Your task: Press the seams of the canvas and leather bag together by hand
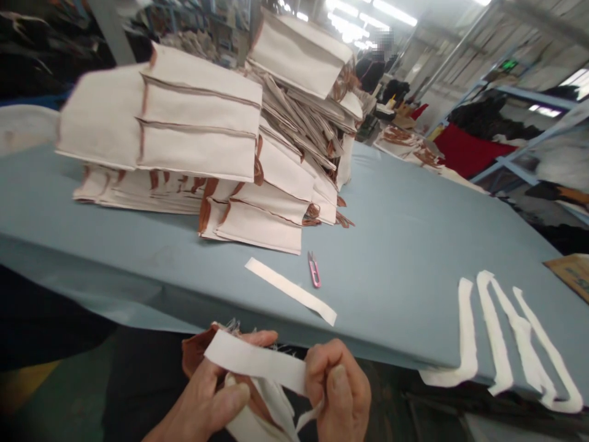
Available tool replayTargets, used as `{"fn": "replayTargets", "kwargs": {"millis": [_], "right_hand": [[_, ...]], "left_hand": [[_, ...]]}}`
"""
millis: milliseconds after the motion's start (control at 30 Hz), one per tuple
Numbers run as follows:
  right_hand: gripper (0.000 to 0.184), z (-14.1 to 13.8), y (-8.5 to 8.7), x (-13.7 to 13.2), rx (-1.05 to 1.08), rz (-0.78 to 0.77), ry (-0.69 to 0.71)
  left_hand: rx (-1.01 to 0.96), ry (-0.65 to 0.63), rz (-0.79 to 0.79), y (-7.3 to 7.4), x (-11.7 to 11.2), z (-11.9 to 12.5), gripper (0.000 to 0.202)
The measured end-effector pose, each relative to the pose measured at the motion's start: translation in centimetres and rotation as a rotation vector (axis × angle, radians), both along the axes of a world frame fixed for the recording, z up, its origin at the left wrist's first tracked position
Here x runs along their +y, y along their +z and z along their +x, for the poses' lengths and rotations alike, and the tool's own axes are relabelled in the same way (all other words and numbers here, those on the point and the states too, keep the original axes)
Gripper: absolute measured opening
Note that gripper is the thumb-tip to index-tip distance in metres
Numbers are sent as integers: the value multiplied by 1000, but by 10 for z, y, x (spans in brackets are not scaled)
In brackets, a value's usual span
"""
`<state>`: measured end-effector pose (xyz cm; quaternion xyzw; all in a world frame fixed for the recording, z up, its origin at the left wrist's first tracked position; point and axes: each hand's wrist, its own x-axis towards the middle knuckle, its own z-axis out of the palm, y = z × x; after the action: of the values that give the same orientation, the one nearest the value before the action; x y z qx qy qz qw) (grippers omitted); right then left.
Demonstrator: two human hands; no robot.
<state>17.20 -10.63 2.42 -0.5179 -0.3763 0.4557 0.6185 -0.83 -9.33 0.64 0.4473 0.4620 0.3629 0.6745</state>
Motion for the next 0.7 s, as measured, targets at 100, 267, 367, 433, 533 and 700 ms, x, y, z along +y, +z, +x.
{"fn": "replayTargets", "kwargs": {"millis": [100, 267, 367, 433, 533, 700], "right_hand": [[56, 11, -8, -3, 1, -23, 20], [60, 50, -24, -8, -275, -120, 237], [47, 65, -18, -6, -589, -236, 203], [32, 64, -7, -1, -721, -183, 146], [8, 46, 11, 11, -770, 66, 170], [25, 9, 22, 28, -718, 213, 261]], "left_hand": [[87, 31, 48, 2, 3, 6, 42], [252, 16, 147, 7, 7, 12, 37], [342, -90, 178, 10, 11, 14, 38], [386, -138, 207, 14, 14, 16, 38], [445, -173, 275, 20, 18, 22, 36], [455, -239, 278, 21, 20, 27, 42]]}}
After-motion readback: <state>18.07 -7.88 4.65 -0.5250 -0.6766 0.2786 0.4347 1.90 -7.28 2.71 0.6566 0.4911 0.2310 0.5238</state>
